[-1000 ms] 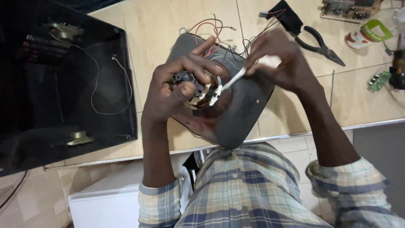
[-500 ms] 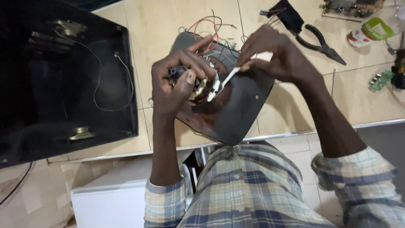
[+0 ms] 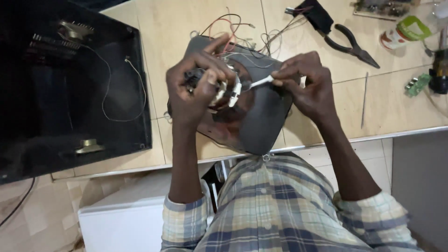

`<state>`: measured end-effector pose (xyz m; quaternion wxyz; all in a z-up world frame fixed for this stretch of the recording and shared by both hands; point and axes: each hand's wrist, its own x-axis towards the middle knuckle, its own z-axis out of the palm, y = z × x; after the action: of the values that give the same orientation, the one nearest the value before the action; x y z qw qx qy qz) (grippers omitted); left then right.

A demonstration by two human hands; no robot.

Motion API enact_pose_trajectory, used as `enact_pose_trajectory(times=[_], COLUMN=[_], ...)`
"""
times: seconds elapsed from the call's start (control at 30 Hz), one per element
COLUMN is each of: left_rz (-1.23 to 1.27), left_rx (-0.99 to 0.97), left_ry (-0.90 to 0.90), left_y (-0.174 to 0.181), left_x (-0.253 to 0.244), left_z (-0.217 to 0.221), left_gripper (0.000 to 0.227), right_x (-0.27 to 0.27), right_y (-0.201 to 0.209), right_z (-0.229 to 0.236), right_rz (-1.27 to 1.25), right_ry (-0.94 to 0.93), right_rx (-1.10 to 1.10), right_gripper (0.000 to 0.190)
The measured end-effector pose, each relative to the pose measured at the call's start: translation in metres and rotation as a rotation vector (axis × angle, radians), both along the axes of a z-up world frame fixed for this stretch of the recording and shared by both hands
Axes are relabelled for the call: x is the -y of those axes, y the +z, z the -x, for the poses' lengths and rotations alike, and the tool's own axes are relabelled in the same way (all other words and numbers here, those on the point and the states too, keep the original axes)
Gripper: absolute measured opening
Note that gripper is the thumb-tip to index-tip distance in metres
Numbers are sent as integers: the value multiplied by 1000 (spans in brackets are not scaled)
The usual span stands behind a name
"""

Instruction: Applying cleaning fluid to the neck of a CRT television tube and scrubbing it with a toothbrush.

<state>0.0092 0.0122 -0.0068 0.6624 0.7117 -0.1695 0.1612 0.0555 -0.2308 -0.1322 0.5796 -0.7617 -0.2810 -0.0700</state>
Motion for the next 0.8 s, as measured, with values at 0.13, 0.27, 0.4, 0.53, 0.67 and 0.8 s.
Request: enact_pose_trajectory(times=[0.13,0.27,0.4,0.53,0.67,0.8], left_rz=[81,-14,-18,-34,-32,-27], left_rx=[41,46,77,89,71,54], left_ry=[26,60,114,133,201,285], left_y=[-15,3,0,-4,-2,-6], left_x=[-5,7,10,14,16,19], left_z=[-2,3,0,0,4,9], left_gripper=[30,34,29,22,24,21], right_x=[-11,-25,-25,-22,-22,-33], right_y=[15,30,37,41,65,88], right_z=[23,64,80,76,98,121], right_rz=[-105,39,152,138,358,193], right_ry=[-97,-348,-412,-394,-383,-303], right_rx=[-84,-58,-157,-310,-284,-323], right_gripper=[13,8,22,26,29,31])
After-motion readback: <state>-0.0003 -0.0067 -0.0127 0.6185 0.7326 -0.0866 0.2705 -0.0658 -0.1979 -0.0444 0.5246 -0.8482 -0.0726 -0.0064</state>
